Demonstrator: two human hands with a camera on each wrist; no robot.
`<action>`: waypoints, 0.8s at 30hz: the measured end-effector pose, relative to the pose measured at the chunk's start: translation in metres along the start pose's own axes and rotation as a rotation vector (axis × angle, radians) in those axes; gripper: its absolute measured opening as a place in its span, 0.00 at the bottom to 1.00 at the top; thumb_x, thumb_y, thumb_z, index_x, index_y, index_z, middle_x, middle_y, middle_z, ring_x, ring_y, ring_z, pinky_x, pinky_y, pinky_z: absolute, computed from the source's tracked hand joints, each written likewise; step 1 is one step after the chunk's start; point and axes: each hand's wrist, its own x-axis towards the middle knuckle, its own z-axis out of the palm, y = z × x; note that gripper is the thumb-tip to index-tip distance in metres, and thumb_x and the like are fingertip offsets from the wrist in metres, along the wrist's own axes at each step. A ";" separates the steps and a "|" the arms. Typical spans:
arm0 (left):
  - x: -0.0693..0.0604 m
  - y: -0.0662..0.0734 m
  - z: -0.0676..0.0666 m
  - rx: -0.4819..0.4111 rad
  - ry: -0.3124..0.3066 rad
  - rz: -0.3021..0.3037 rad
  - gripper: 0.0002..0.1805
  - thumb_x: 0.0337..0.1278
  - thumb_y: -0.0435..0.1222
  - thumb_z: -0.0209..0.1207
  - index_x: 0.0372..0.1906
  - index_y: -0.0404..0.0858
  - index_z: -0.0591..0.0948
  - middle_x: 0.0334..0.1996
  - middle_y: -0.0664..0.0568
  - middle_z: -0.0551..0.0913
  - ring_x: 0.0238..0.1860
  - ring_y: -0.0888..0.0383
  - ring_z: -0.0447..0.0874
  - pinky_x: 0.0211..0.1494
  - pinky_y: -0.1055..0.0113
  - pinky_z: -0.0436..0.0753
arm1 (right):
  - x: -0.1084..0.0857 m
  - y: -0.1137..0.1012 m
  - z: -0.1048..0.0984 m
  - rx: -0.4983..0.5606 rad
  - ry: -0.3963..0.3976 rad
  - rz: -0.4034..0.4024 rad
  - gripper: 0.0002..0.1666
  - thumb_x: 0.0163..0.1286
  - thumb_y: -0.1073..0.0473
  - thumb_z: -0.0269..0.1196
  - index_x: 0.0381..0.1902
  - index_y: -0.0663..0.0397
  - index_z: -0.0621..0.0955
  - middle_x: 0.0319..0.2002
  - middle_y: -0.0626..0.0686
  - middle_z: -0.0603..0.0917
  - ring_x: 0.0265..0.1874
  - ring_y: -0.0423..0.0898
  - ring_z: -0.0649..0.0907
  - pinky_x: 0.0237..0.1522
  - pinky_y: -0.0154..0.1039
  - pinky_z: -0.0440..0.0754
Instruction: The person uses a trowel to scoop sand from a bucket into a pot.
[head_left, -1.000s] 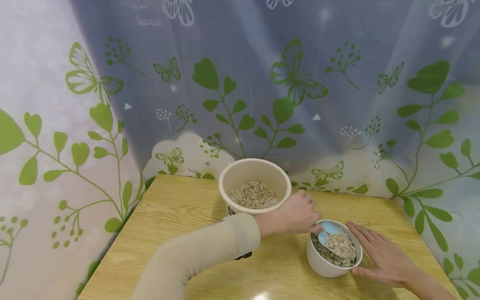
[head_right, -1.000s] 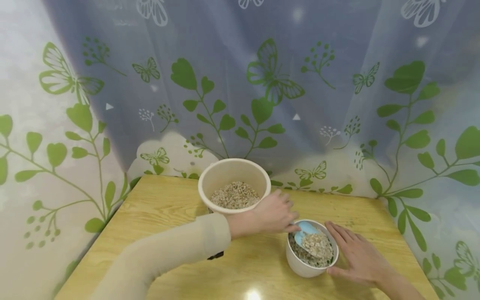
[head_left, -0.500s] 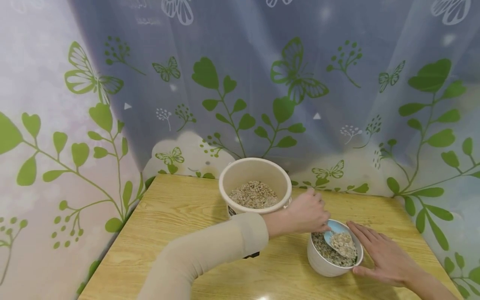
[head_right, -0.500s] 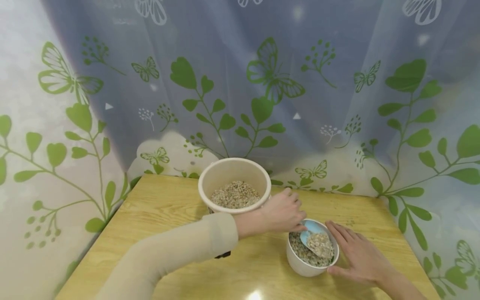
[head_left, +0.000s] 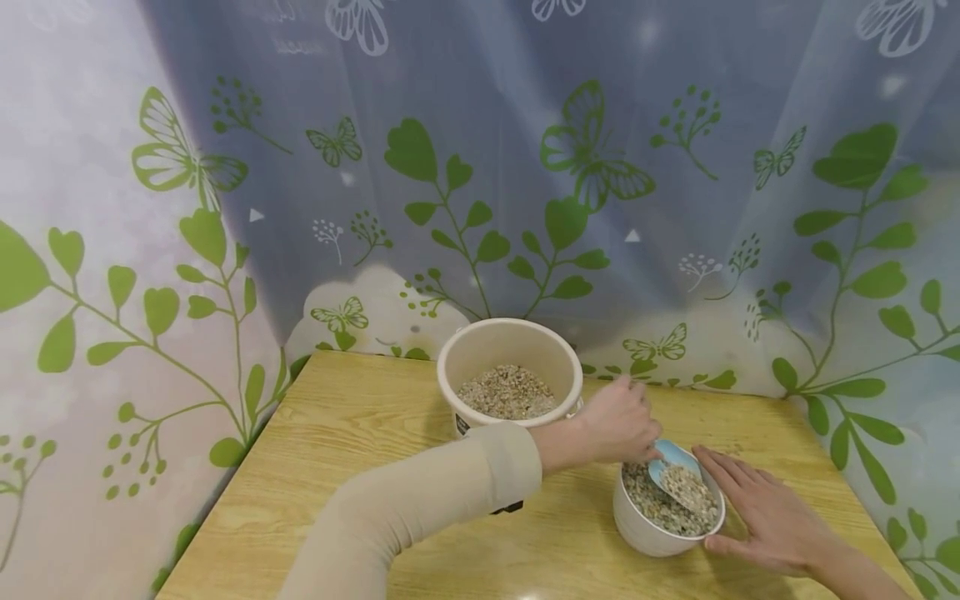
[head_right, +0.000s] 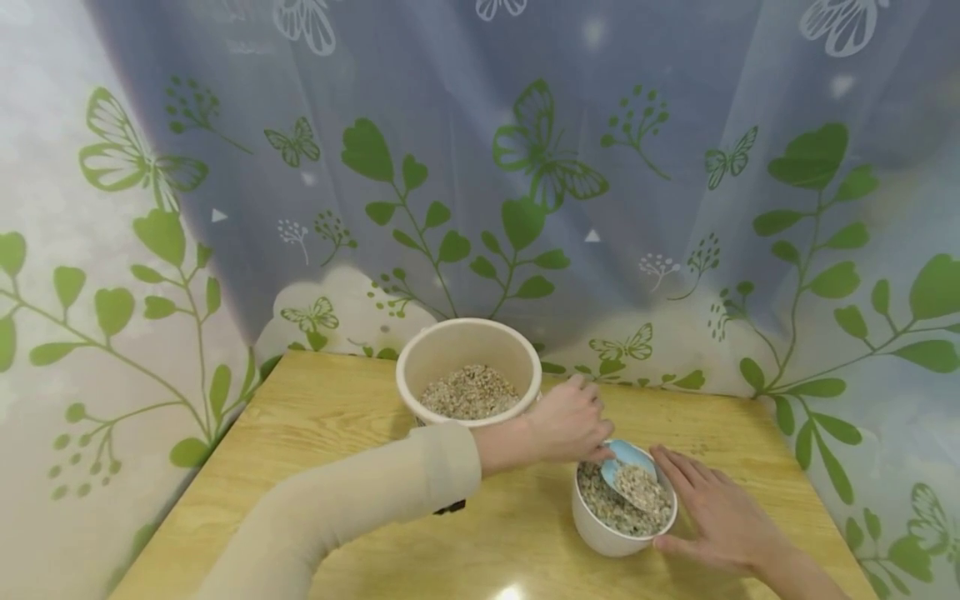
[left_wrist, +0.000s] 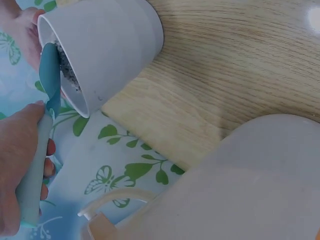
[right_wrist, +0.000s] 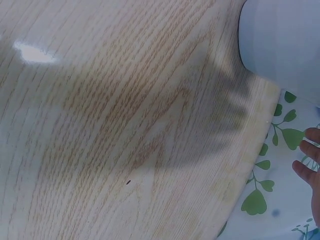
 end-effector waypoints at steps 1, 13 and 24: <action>0.000 0.000 0.000 -0.002 -0.004 -0.003 0.29 0.79 0.68 0.35 0.46 0.62 0.84 0.45 0.68 0.90 0.55 0.64 0.84 0.68 0.65 0.80 | 0.000 0.000 0.000 0.001 0.001 0.001 0.71 0.54 0.30 0.75 0.86 0.48 0.54 0.72 0.65 0.75 0.63 0.68 0.81 0.55 0.68 0.82; 0.003 -0.005 0.002 0.014 -0.018 -0.031 0.30 0.79 0.68 0.35 0.25 0.57 0.71 0.26 0.69 0.77 0.32 0.66 0.70 0.43 0.72 0.75 | -0.001 -0.002 -0.002 -0.003 -0.002 0.007 0.69 0.55 0.31 0.75 0.85 0.49 0.56 0.72 0.66 0.76 0.64 0.68 0.82 0.54 0.68 0.82; 0.004 -0.013 0.005 0.003 -0.055 -0.059 0.31 0.79 0.68 0.36 0.22 0.55 0.66 0.22 0.68 0.70 0.31 0.66 0.68 0.42 0.73 0.75 | 0.000 -0.001 -0.002 0.002 0.000 0.003 0.70 0.55 0.30 0.74 0.86 0.48 0.54 0.72 0.65 0.76 0.63 0.68 0.82 0.54 0.68 0.82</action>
